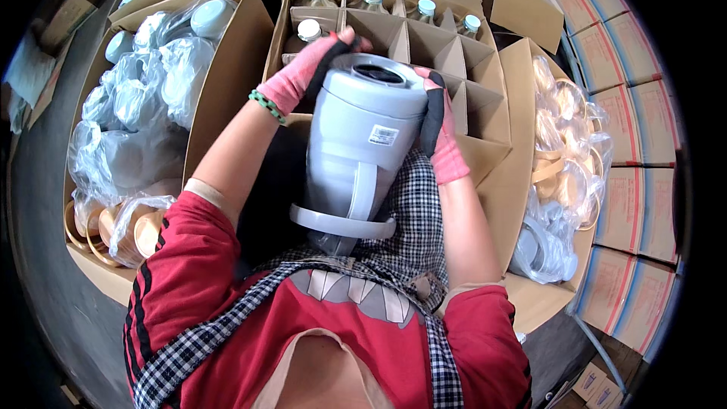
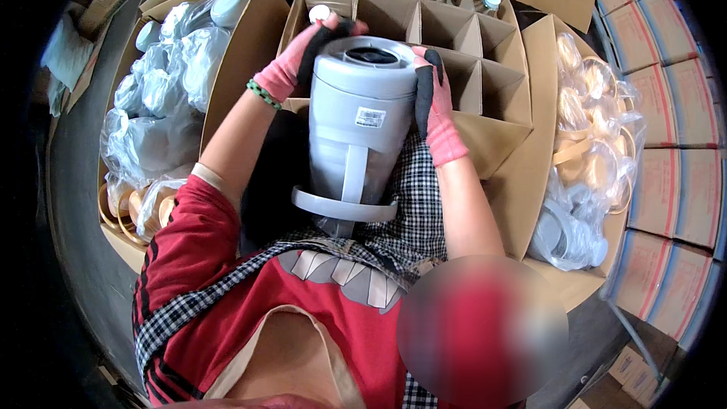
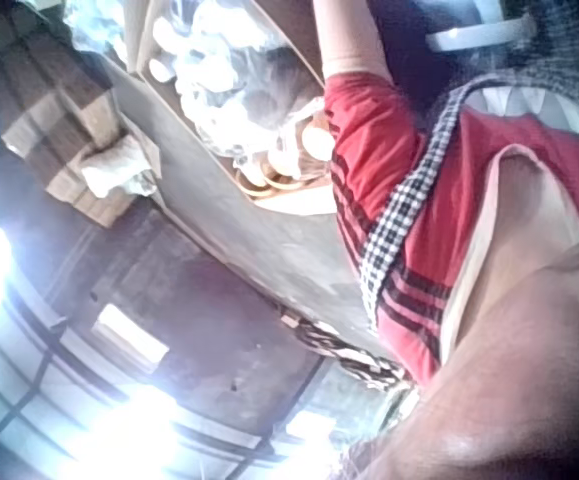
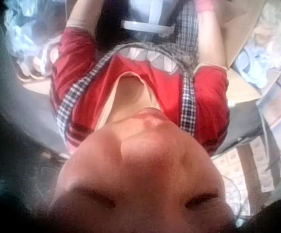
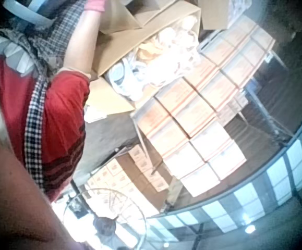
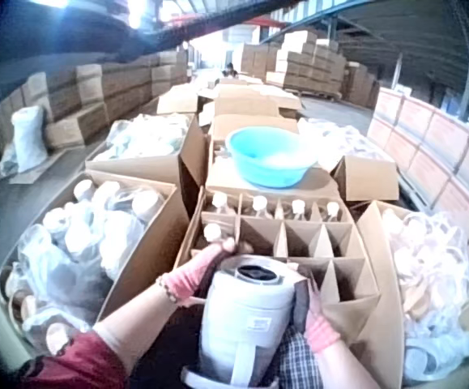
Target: The person sits on the floor and unpacks plastic-wrapped kettles from a cardboard box. They remove the plastic wrapping, separate the kettle lid from the body, and then reassemble the kettle. The person then places the assembled kettle back into the box.
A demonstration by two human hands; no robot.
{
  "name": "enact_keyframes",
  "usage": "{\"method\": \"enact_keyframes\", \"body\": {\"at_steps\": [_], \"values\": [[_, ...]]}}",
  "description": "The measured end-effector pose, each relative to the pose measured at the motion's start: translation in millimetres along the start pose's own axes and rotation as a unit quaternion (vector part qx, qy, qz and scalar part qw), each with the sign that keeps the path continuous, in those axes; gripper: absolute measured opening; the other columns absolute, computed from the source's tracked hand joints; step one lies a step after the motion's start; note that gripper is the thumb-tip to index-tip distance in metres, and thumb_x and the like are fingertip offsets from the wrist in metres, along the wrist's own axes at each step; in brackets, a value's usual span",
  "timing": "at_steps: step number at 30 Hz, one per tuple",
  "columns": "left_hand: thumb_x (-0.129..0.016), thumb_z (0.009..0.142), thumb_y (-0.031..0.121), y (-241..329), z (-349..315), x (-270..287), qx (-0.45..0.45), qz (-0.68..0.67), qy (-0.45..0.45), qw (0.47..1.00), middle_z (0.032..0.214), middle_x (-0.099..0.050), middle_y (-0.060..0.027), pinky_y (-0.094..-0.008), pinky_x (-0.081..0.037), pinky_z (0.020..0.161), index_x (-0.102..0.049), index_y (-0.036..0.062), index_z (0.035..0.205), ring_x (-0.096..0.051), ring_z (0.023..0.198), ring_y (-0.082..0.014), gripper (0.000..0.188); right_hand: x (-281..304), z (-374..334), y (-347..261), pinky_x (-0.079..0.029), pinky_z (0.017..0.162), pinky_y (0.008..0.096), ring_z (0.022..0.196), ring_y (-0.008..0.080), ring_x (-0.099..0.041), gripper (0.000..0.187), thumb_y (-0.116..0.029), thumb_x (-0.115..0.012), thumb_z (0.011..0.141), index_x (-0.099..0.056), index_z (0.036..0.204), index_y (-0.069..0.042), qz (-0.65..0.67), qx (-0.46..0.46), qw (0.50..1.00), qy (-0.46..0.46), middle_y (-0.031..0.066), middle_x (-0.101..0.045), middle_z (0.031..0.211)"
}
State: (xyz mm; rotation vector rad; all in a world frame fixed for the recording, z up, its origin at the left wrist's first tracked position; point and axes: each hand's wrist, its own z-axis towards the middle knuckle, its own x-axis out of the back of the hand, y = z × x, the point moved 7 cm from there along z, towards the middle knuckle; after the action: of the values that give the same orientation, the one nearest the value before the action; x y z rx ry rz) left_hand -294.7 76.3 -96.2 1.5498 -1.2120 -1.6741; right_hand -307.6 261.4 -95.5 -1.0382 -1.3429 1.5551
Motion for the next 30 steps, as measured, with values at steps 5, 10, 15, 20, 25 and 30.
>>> {"method": "enact_keyframes", "body": {"at_steps": [5, 10, 15, 20, 25, 30], "values": [[-0.047, 0.084, 0.048, 3.6, -14.3, -3.6, -0.047, 0.086, 0.129, 0.987, 0.090, -0.057, -0.0061, -0.0232, -0.042, 0.073, -0.055, -0.0028, 0.098, -0.052, 0.080, -0.0114, 0.053, 4.1, 4.2, -0.9, -0.036, 0.084, 0.0244, 0.091, 0.0136, -0.046, 0.041, -0.035, -0.042, 0.085, -0.050, 0.105, 0.000, 0.048, -0.001, 0.998, -0.028, 0.0062, -0.053, 0.099], [-0.045, 0.082, 0.053, 9.6, -10.2, 3.2, -0.005, 0.012, 0.129, 0.992, 0.088, -0.056, -0.0072, -0.0259, -0.045, 0.073, -0.052, -0.0010, 0.097, -0.055, 0.077, -0.0137, 0.056, -6.3, -1.1, -22.1, -0.039, 0.084, 0.0268, 0.093, 0.0157, -0.051, 0.046, -0.038, -0.036, 0.086, -0.050, 0.107, 0.000, -0.047, 0.003, 0.999, 0.010, 0.0088, -0.055, 0.102], [-0.041, 0.080, 0.061, 22.6, -22.3, -7.3, -0.025, 0.220, 0.177, 0.959, 0.083, -0.056, -0.0051, -0.0198, -0.040, 0.073, -0.057, -0.0019, 0.096, -0.051, 0.077, -0.0102, 0.067, -2.8, 3.4, 6.0, -0.039, 0.086, 0.0283, 0.096, 0.0175, -0.051, 0.046, -0.038, -0.035, 0.086, -0.049, 0.110, -0.001, 0.116, -0.057, 0.991, -0.031, 0.0104, -0.054, 0.106], [-0.044, 0.082, 0.056, 26.0, -26.9, -18.5, -0.001, 0.286, 0.172, 0.943, 0.083, -0.058, -0.0049, -0.0193, -0.041, 0.071, -0.058, -0.0010, 0.095, -0.051, 0.079, -0.0088, 0.060, 6.1, -0.7, 16.9, -0.036, 0.087, 0.0263, 0.097, 0.0138, -0.047, 0.044, -0.038, -0.042, 0.086, -0.049, 0.111, -0.003, 0.178, -0.077, 0.981, -0.031, 0.0061, -0.053, 0.105], [-0.046, 0.084, 0.048, 2.9, -12.5, -3.7, 0.015, 0.075, 0.041, 0.996, 0.090, -0.059, -0.0073, -0.0232, -0.046, 0.074, -0.056, -0.0013, 0.096, -0.056, 0.078, -0.0107, 0.051, -1.1, -34.9, 0.5, -0.036, 0.083, 0.0251, 0.091, 0.0118, -0.045, 0.045, -0.042, -0.045, 0.085, -0.049, 0.109, -0.003, 0.023, -0.042, 0.995, 0.084, 0.0032, -0.051, 0.100], [-0.038, 0.086, 0.050, 7.5, -26.9, -1.0, 0.022, 0.198, 0.134, 0.971, 0.095, -0.057, -0.0066, -0.0280, -0.045, 0.076, -0.056, 0.0039, 0.099, -0.053, 0.087, -0.0135, 0.051, -3.0, -5.3, -0.6, -0.041, 0.077, 0.0259, 0.083, 0.0163, -0.052, 0.040, -0.036, -0.041, 0.086, -0.052, 0.103, -0.001, 0.027, -0.068, 0.997, -0.022, 0.0082, -0.057, 0.094]]}}
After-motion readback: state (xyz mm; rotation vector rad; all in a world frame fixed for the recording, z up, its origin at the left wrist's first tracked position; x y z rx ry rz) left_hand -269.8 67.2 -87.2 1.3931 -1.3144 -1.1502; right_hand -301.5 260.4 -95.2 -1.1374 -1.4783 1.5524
